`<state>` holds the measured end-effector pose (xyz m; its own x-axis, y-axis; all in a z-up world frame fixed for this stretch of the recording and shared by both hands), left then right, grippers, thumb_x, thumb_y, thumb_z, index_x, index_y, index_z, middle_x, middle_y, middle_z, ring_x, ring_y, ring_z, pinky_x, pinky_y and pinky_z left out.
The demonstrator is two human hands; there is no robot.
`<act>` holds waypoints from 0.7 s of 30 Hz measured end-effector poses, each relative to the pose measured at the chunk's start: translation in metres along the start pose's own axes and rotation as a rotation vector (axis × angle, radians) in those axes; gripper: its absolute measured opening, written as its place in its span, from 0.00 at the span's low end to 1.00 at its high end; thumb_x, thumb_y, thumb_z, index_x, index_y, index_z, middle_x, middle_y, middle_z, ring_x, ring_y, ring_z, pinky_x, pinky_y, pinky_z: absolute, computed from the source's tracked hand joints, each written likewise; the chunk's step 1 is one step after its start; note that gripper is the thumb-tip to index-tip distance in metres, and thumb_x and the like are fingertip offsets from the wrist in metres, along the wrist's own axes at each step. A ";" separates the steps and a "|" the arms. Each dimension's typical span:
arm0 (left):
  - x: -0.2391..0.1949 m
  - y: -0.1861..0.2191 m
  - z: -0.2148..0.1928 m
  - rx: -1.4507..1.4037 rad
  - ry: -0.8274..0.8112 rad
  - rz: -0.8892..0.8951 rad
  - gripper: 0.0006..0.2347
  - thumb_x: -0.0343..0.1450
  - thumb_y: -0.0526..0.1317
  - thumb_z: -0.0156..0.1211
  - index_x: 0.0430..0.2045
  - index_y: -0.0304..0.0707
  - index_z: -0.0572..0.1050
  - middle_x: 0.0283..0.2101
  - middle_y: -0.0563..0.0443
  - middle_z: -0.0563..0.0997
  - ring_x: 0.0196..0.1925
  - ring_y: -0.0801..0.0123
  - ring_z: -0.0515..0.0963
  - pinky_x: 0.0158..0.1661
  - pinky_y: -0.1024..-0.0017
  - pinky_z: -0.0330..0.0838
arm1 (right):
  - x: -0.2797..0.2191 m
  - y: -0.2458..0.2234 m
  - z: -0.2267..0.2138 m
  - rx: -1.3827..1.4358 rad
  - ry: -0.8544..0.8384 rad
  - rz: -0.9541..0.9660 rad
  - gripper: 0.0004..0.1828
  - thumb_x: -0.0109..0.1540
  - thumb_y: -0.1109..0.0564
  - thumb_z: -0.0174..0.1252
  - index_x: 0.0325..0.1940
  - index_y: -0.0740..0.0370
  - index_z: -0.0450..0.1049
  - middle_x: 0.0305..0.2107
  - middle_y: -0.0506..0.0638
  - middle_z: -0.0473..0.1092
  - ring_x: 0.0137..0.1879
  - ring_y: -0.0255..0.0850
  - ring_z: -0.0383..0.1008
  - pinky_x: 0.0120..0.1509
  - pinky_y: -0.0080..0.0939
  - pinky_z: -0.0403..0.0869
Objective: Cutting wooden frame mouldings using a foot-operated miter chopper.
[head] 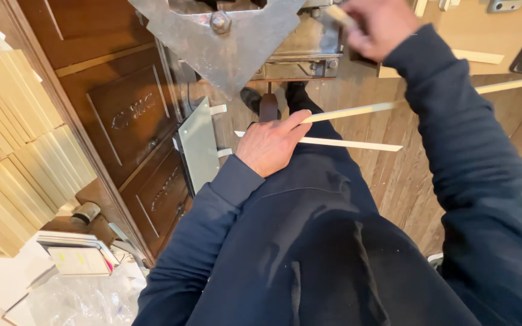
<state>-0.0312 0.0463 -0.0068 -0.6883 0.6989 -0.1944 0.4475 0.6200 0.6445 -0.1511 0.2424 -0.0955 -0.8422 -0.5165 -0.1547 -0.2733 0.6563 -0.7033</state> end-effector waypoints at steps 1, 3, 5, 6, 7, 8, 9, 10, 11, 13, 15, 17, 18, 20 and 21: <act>-0.001 0.000 0.001 -0.001 -0.003 -0.001 0.10 0.72 0.34 0.57 0.47 0.39 0.78 0.59 0.59 0.75 0.30 0.60 0.82 0.29 0.60 0.75 | -0.020 0.011 -0.003 0.002 -0.001 0.002 0.16 0.61 0.62 0.61 0.53 0.68 0.77 0.31 0.59 0.74 0.36 0.53 0.76 0.42 0.51 0.75; -0.001 0.000 0.000 0.003 0.012 -0.003 0.12 0.71 0.34 0.57 0.47 0.39 0.78 0.60 0.58 0.74 0.32 0.59 0.82 0.32 0.60 0.76 | -0.056 0.043 -0.027 0.250 0.212 0.106 0.06 0.66 0.65 0.51 0.44 0.71 0.72 0.31 0.56 0.70 0.39 0.45 0.73 0.46 0.44 0.71; 0.001 -0.001 -0.004 0.022 0.008 -0.013 0.12 0.70 0.33 0.57 0.47 0.39 0.78 0.60 0.58 0.74 0.32 0.58 0.82 0.32 0.60 0.76 | -0.097 0.061 -0.046 0.131 0.309 0.213 0.10 0.68 0.62 0.56 0.36 0.72 0.66 0.27 0.58 0.65 0.34 0.47 0.66 0.41 0.46 0.67; 0.002 0.000 -0.003 0.032 -0.001 -0.019 0.12 0.69 0.33 0.58 0.47 0.39 0.78 0.59 0.57 0.74 0.31 0.58 0.81 0.31 0.60 0.76 | -0.123 0.073 -0.061 0.008 0.404 0.327 0.22 0.70 0.60 0.62 0.28 0.73 0.61 0.23 0.60 0.59 0.28 0.50 0.60 0.36 0.47 0.63; 0.003 0.000 -0.005 0.030 0.001 -0.017 0.12 0.69 0.33 0.58 0.47 0.39 0.78 0.59 0.57 0.74 0.31 0.58 0.81 0.31 0.60 0.76 | -0.144 0.076 -0.064 0.005 0.405 0.327 0.22 0.70 0.60 0.62 0.28 0.73 0.61 0.23 0.60 0.59 0.28 0.50 0.60 0.36 0.47 0.63; 0.004 0.001 -0.005 0.035 0.003 -0.019 0.13 0.69 0.33 0.58 0.47 0.40 0.78 0.59 0.58 0.74 0.32 0.58 0.82 0.31 0.60 0.76 | -0.173 0.086 -0.068 -0.006 0.422 0.435 0.20 0.72 0.59 0.56 0.30 0.74 0.63 0.25 0.59 0.59 0.30 0.50 0.59 0.36 0.47 0.60; 0.005 0.002 -0.005 0.039 0.005 -0.021 0.13 0.69 0.33 0.58 0.48 0.41 0.78 0.59 0.58 0.74 0.33 0.58 0.82 0.31 0.60 0.76 | -0.202 0.096 -0.073 -0.016 0.441 0.542 0.19 0.75 0.59 0.50 0.33 0.75 0.64 0.27 0.59 0.60 0.31 0.50 0.58 0.37 0.48 0.58; 0.006 0.001 -0.005 0.040 0.006 -0.018 0.13 0.69 0.33 0.58 0.48 0.41 0.78 0.59 0.58 0.74 0.33 0.58 0.82 0.31 0.60 0.76 | -0.209 0.090 -0.078 -0.018 0.444 0.543 0.19 0.75 0.59 0.50 0.33 0.75 0.64 0.27 0.59 0.60 0.31 0.50 0.58 0.37 0.48 0.58; 0.007 0.001 -0.006 0.033 0.024 -0.009 0.13 0.69 0.32 0.58 0.48 0.41 0.78 0.59 0.58 0.74 0.34 0.58 0.82 0.32 0.61 0.76 | -0.211 0.076 -0.082 -0.225 0.369 0.447 0.15 0.75 0.59 0.50 0.35 0.68 0.71 0.31 0.59 0.66 0.36 0.51 0.65 0.44 0.48 0.65; 0.007 0.000 -0.010 0.031 0.040 -0.003 0.13 0.69 0.32 0.58 0.48 0.41 0.78 0.59 0.58 0.74 0.35 0.59 0.83 0.33 0.61 0.77 | -0.213 0.055 -0.086 -0.423 0.293 0.346 0.15 0.75 0.58 0.49 0.38 0.61 0.78 0.35 0.58 0.72 0.41 0.51 0.71 0.50 0.47 0.72; 0.004 0.001 -0.014 0.037 0.055 -0.005 0.13 0.69 0.33 0.59 0.47 0.41 0.78 0.59 0.58 0.76 0.33 0.59 0.82 0.33 0.61 0.77 | -0.209 0.035 -0.080 -0.497 0.139 0.220 0.17 0.82 0.51 0.49 0.48 0.59 0.81 0.41 0.56 0.76 0.48 0.50 0.75 0.53 0.46 0.75; 0.000 -0.003 -0.016 0.069 0.058 -0.020 0.13 0.69 0.33 0.59 0.48 0.42 0.78 0.59 0.58 0.76 0.32 0.59 0.82 0.32 0.62 0.77 | -0.225 0.072 -0.068 -0.500 0.051 0.255 0.17 0.76 0.47 0.52 0.49 0.58 0.81 0.39 0.56 0.76 0.44 0.51 0.76 0.47 0.47 0.75; -0.004 -0.003 -0.017 0.089 0.054 -0.028 0.13 0.69 0.33 0.59 0.48 0.42 0.79 0.59 0.58 0.77 0.32 0.60 0.81 0.32 0.62 0.77 | -0.237 0.091 -0.058 -0.506 -0.043 0.303 0.19 0.71 0.43 0.54 0.50 0.57 0.82 0.37 0.57 0.75 0.40 0.52 0.77 0.42 0.48 0.74; -0.016 -0.007 -0.015 0.103 0.051 -0.038 0.14 0.68 0.32 0.59 0.49 0.42 0.79 0.59 0.58 0.77 0.32 0.60 0.82 0.32 0.63 0.76 | -0.270 0.148 -0.036 -0.545 -0.098 0.336 0.19 0.74 0.40 0.54 0.48 0.54 0.82 0.34 0.53 0.75 0.40 0.48 0.77 0.44 0.45 0.74; -0.020 -0.010 -0.014 0.113 0.050 -0.042 0.15 0.68 0.32 0.59 0.49 0.41 0.79 0.59 0.58 0.77 0.33 0.61 0.82 0.32 0.64 0.76 | -0.287 0.179 -0.024 -0.588 -0.152 0.373 0.20 0.78 0.37 0.53 0.46 0.50 0.82 0.31 0.50 0.75 0.40 0.45 0.77 0.45 0.43 0.74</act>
<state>-0.0303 0.0209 0.0010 -0.7341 0.6547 -0.1801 0.4777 0.6864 0.5483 0.0311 0.5211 -0.1605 -0.8661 -0.2422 -0.4373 -0.2206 0.9702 -0.1006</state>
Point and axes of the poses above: each hand's wrist, its own x-axis towards the middle knuckle, its own z-axis out of the palm, y = z × x, the point moved 8 cm from there along x, towards the middle knuckle
